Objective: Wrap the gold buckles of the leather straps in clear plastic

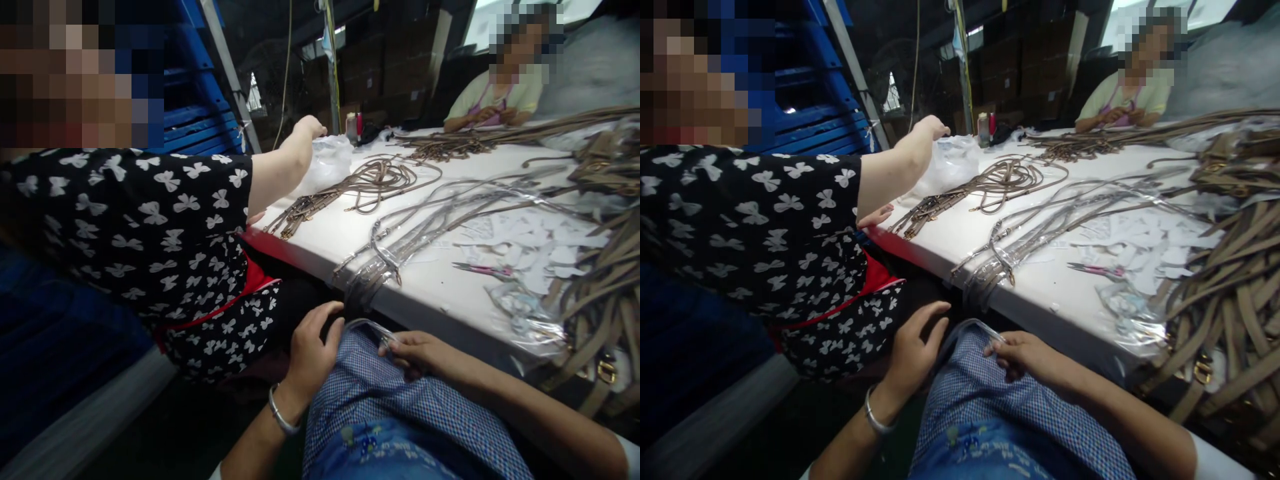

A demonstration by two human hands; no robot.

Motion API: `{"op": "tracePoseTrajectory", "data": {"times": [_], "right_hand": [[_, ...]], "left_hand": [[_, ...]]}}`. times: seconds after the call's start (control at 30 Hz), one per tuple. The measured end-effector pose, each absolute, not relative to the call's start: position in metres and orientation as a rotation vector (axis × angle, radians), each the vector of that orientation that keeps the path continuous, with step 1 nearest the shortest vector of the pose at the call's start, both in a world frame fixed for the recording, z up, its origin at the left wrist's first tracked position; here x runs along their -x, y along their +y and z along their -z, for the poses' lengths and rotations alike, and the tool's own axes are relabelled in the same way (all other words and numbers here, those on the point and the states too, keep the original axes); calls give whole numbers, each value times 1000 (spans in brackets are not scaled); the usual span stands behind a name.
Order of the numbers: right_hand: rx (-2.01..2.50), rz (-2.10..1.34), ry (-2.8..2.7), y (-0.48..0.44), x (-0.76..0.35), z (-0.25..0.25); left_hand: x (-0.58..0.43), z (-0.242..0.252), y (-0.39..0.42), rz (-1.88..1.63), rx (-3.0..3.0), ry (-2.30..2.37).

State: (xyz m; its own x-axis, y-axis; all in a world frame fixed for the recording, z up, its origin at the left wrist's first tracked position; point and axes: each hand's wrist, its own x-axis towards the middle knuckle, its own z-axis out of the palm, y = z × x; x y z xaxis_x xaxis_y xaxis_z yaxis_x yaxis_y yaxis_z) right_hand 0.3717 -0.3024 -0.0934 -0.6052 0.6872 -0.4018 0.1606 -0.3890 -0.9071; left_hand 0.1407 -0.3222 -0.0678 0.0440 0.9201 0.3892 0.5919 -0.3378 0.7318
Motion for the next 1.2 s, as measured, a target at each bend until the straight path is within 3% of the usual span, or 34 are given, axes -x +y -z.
{"op": "tracePoseTrajectory", "data": {"times": [0.13,0.3,0.53,0.77,0.83,1.03,1.2], "right_hand": [[947,-2238,-1318,-312,-370,80],[783,-2345,-1211,-328,-367,57],[758,-2352,-1183,-328,-386,55],[646,-2533,-1204,-330,-383,42],[651,-2480,-1203,-329,-380,39],[719,-2299,-1145,-317,-377,25],[704,-2102,-1226,-313,-365,14]], "left_hand": [[-160,99,-335,-979,-2265,1167],[-170,128,-324,-1042,-2191,1149],[-132,82,-304,-741,-1878,925],[-109,56,-299,-106,-1224,655],[-114,57,-298,-237,-1325,731],[-145,68,-320,-1053,-1734,1094],[-180,81,-336,-1351,-1800,1208]]}}
